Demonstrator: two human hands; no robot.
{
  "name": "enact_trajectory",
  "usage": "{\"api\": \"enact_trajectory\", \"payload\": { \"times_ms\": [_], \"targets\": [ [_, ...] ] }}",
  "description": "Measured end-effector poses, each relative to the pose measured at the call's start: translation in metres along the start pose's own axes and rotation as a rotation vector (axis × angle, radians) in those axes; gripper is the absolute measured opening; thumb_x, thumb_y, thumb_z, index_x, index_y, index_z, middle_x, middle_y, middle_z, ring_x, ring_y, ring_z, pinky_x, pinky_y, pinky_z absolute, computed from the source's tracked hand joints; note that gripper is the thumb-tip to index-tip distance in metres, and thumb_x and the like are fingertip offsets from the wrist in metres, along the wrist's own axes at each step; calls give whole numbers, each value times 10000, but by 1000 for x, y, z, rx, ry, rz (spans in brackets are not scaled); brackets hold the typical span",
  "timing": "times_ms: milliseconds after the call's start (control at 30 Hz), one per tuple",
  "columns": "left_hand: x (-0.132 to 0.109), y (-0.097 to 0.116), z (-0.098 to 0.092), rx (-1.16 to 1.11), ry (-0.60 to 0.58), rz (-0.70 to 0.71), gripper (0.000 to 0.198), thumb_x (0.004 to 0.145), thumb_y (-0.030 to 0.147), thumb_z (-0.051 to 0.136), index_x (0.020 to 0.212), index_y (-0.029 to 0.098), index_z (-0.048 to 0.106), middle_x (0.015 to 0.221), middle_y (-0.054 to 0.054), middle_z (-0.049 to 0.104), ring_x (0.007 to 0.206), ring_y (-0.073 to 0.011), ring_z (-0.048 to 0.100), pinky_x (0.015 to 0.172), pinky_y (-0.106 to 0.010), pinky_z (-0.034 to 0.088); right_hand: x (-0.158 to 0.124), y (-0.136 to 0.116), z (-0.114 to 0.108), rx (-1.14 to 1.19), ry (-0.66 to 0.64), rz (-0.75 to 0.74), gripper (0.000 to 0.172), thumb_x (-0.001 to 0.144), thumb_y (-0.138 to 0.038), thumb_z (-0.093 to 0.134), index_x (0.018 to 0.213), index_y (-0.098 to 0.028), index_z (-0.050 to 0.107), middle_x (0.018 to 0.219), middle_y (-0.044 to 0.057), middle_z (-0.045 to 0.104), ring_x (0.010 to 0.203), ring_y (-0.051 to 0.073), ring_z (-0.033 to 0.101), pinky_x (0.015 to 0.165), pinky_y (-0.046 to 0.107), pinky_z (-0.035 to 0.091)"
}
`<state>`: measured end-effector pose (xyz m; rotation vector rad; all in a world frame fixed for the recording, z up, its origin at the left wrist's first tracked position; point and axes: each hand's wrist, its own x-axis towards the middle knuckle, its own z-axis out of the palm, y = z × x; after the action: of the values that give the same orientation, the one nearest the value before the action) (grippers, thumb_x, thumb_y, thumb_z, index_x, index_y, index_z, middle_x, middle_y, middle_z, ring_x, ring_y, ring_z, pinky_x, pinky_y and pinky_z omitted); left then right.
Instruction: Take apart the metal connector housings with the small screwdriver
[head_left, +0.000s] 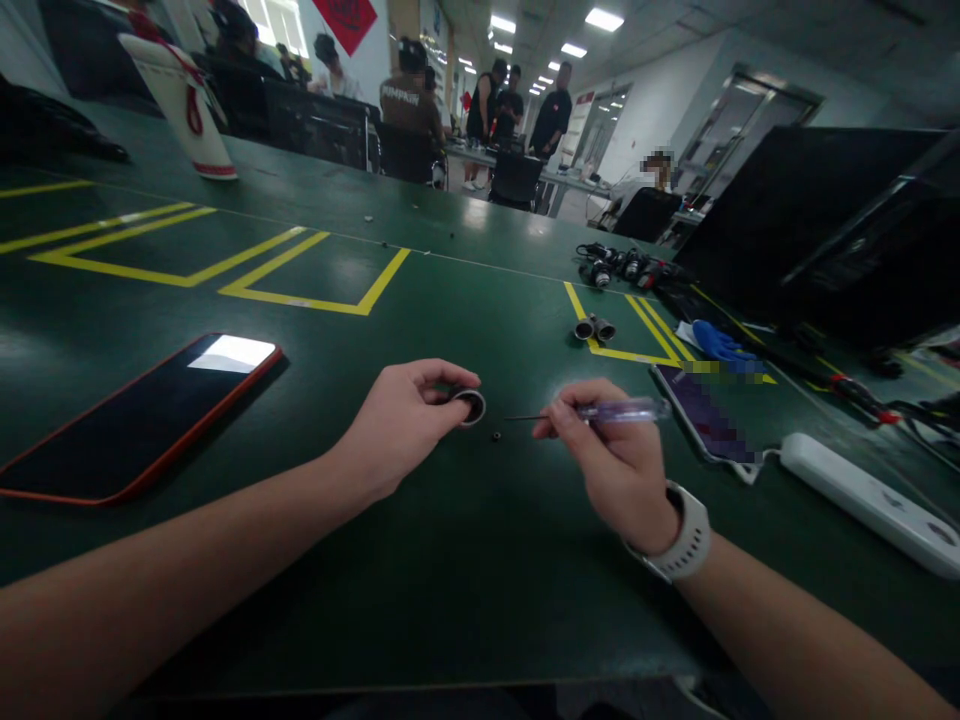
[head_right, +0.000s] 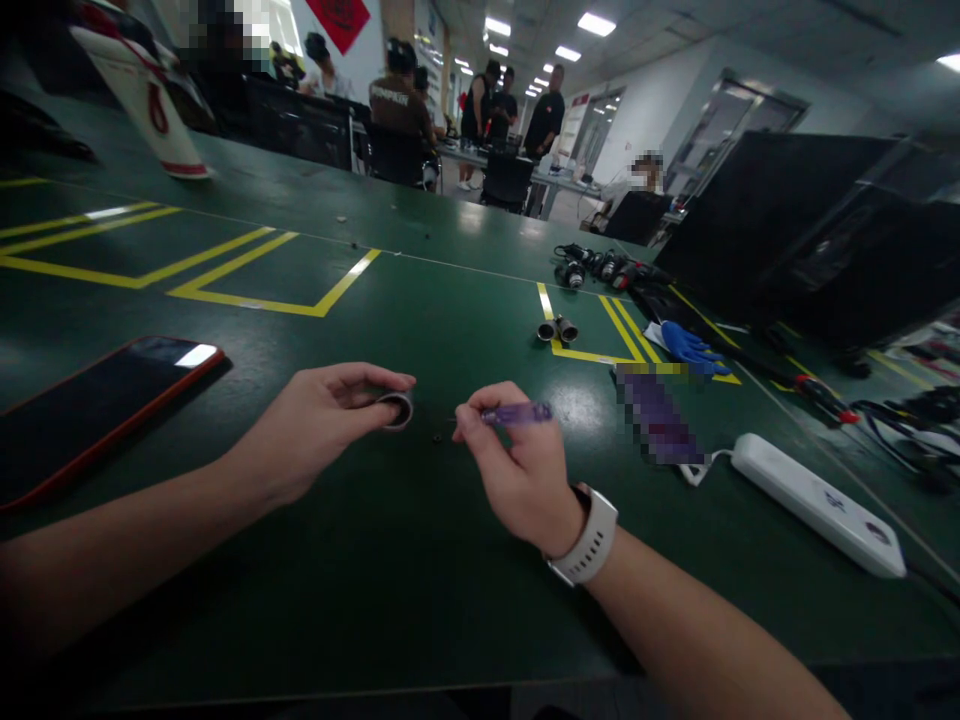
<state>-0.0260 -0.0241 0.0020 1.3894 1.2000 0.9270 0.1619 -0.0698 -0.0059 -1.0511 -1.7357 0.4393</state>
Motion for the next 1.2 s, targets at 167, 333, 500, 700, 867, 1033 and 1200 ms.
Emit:
{"api": "enact_trajectory", "payload": {
  "times_ms": [167,333,500,700,867,1033,1200],
  "targets": [
    [1,8,-1,-119,-7,-98,341,657,137,682,996,166,652,975,-50,696,903,-185,647,856,-335,503,10,23,4,21,-154,271,151,878,-310,511,792,-191,545,660,5,616,633,148,597,610,302,456],
    [2,10,1,-191,16,-145,375,634,74,689,998,141,630,1067,-83,663,941,-197,633,836,-325,514,11,28,7,23,-209,294,161,879,-317,501,801,-185,549,669,7,627,644,143,601,630,295,448],
    [2,9,0,-209,-20,-116,276,651,122,695,919,141,632,1016,-75,672,912,-185,634,797,-307,525,12,23,4,-57,-241,233,164,876,-293,494,774,-177,547,641,-3,623,618,133,588,608,280,427],
    [2,8,-1,-172,-13,-86,256,643,146,690,896,153,660,936,-51,691,833,-166,637,768,-304,515,12,8,-4,-214,-412,-26,128,879,-250,481,802,-170,544,667,-1,598,621,127,548,591,263,392],
    [1,9,0,-117,3,-59,231,634,137,672,864,159,672,834,-21,692,766,-150,627,756,-300,500,12,-1,-4,-344,-536,-212,110,863,-205,480,783,-159,540,676,18,562,610,137,494,573,279,351],
    [0,11,0,-122,-1,-62,223,636,138,668,858,155,675,841,-23,691,753,-149,626,737,-295,500,21,23,7,69,-371,305,147,871,-279,499,772,-170,509,613,-12,579,584,126,564,580,267,422],
    [1,12,0,-206,-14,-116,213,653,138,662,866,140,679,855,-43,699,769,-161,631,730,-304,506,23,40,13,550,-157,647,191,799,-325,597,752,-158,519,584,-13,610,551,102,573,553,231,438]
  ]
}}
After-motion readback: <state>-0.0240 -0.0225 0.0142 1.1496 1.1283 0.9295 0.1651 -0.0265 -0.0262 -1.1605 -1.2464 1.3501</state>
